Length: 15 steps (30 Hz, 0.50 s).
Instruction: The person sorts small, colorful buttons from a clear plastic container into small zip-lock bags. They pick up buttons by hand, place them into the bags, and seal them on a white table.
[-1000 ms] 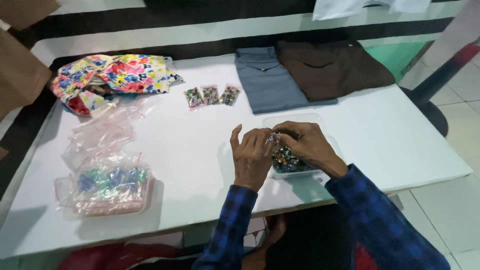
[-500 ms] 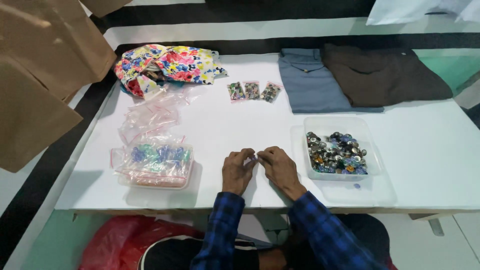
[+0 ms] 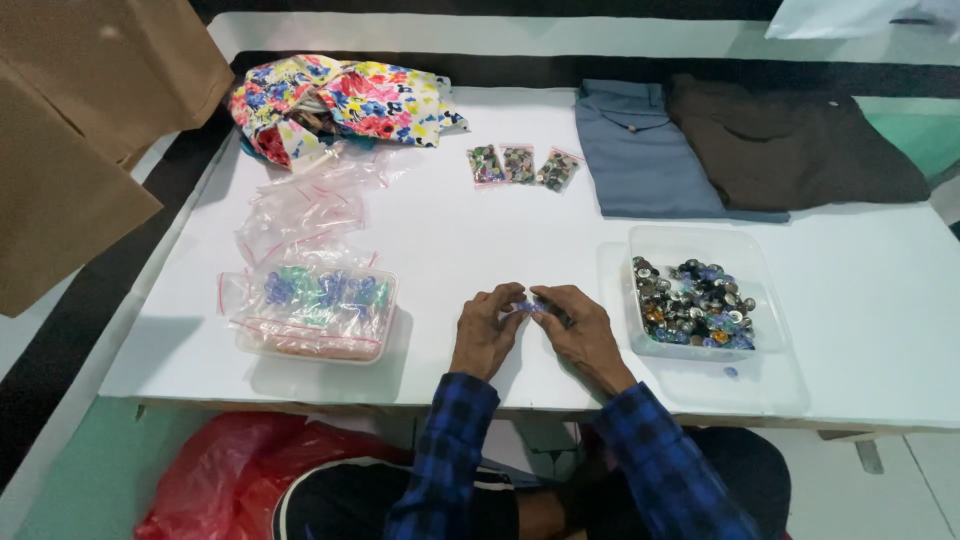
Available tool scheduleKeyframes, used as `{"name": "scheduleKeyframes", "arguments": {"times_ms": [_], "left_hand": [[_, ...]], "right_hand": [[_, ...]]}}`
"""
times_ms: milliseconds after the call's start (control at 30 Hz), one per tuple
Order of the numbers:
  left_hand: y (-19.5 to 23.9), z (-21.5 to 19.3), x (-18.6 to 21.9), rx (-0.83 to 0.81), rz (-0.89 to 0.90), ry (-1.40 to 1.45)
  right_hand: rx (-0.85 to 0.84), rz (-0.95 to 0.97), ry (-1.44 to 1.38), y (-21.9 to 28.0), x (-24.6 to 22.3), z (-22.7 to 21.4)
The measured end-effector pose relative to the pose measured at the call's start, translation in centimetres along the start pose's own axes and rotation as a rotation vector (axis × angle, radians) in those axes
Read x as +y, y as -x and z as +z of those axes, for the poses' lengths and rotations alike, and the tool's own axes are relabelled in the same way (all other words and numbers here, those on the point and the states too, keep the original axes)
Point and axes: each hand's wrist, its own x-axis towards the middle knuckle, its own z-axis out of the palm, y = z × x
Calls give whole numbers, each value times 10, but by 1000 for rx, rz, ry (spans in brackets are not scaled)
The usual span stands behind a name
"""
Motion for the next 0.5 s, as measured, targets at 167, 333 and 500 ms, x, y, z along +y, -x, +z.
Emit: {"name": "scheduleKeyframes", "arguments": {"times_ms": [167, 333, 500], "left_hand": [[-1, -8, 12, -70, -40, 1], [-2, -13, 19, -85, -65, 15], [-4, -12, 17, -87, -35, -11]], "right_hand": [[0, -2, 7, -1, -2, -1], [3, 19, -8, -2, -10, -3], [11, -13, 7, -2, -10, -2]]}}
